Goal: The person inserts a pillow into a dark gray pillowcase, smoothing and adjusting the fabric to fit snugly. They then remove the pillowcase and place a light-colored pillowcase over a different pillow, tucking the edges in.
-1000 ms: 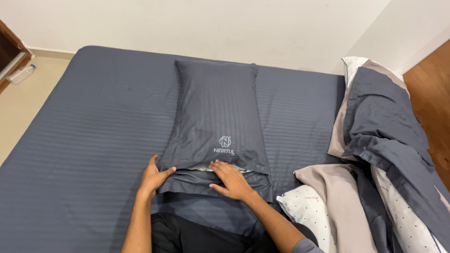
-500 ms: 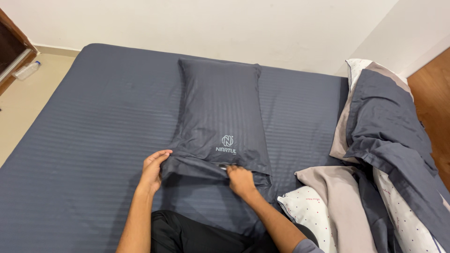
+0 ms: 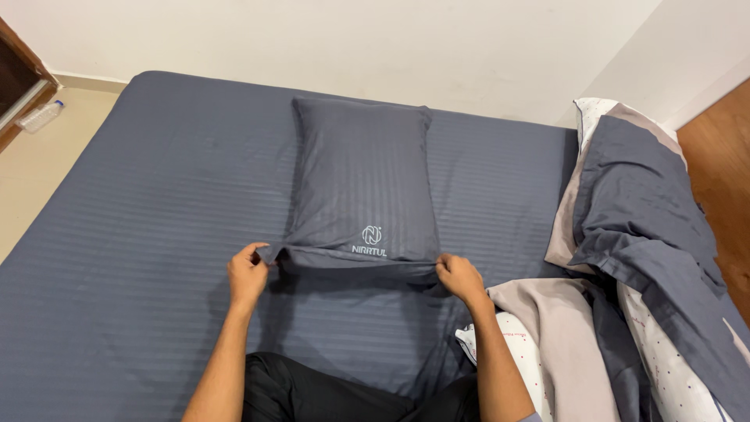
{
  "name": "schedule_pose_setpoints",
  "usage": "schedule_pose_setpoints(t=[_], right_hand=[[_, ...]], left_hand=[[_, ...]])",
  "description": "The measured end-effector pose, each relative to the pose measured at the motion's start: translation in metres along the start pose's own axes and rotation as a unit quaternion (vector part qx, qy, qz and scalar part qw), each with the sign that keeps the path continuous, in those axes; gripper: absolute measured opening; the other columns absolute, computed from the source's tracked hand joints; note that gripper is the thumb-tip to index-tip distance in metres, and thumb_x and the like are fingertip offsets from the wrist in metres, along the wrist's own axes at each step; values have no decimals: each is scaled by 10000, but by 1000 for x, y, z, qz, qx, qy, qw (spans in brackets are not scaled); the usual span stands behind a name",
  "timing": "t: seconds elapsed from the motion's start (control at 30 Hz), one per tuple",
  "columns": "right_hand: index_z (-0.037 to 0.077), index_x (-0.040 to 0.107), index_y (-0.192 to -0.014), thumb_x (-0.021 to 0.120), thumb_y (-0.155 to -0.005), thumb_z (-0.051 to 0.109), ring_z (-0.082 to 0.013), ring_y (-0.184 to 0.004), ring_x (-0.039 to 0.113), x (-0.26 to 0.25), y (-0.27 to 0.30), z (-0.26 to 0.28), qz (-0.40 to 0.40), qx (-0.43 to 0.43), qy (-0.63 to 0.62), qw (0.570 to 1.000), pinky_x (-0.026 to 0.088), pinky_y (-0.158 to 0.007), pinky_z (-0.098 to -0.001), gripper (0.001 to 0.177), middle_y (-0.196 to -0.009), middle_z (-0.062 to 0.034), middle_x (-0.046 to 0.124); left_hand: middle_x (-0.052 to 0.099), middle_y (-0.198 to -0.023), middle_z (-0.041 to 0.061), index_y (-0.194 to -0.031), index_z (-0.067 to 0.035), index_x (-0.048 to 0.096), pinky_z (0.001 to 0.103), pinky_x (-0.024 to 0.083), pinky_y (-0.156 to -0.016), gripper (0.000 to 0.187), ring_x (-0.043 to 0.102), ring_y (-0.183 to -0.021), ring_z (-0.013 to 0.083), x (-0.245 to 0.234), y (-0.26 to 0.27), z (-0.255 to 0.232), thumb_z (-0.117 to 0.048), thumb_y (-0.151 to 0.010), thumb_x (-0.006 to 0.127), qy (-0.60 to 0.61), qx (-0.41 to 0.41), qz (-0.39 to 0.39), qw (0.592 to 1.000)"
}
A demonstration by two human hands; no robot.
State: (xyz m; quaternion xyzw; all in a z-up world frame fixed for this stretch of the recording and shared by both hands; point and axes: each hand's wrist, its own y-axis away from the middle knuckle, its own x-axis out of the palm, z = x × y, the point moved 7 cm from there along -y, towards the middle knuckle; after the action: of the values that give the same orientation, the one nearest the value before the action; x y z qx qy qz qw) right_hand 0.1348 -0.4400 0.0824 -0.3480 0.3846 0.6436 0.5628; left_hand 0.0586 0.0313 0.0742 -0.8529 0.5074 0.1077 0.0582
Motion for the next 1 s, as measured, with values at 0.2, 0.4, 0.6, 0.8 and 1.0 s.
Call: schedule_pose_setpoints(t=[0.2, 0.4, 0.6, 0.8, 1.0], right_hand=[[117, 752, -972, 559, -875, 248, -385, -927, 700, -18, -11, -13, -126, 6, 40, 991, 541, -797, -495, 253, -966, -144, 754], [79, 630, -1039, 574, -966, 221, -378, -903, 679, -12, -24, -30, -161, -22, -26, 986, 530, -782, -494, 170, -1002, -147, 713], [50, 570, -1086, 923, -700, 434, -384, -949, 677, 18, -15, -5, 17, -31, -95, 995, 565, -785, -477, 649, -1016, -199, 670], [158, 692, -1061, 768, -721, 303, -337, -1023, 710, 56, -25, -32, 43, -9, 165, 985, 562, -841, -462, 378, -1095, -87, 731], [102, 664, -1047, 901, -657, 493, -317, -974, 726, 30, 10, 38, 127, -53, 47, 989, 559, -833, -432, 601, -1008, -128, 751]], left_hand=[[611, -981, 36, -1037, 31, 732, 291, 472, -716, 144, 574, -856, 133, -3, -8, -7, -42, -919, 692, -59, 207, -126, 968], [553, -715, 0, -1049, -22, 716, 316, 389, -619, 256, 452, -674, 100, 13, -22, 22, -263, -1040, 633, 28, -16, -49, 998], [573, -653, 77, -1053, -55, 700, 375, 417, -600, 286, 498, -623, 164, 16, -30, 26, -331, -1034, 627, -82, -14, -61, 995], [626, -647, 134, -1047, -69, 676, 444, 457, -621, 332, 608, -620, 290, 18, -38, 33, -385, -1051, 572, -144, 33, -63, 987], [678, -720, 180, -1064, -72, 683, 520, 478, -659, 399, 662, -722, 410, 8, -37, 14, -439, -1060, 528, -214, 45, -81, 972]])
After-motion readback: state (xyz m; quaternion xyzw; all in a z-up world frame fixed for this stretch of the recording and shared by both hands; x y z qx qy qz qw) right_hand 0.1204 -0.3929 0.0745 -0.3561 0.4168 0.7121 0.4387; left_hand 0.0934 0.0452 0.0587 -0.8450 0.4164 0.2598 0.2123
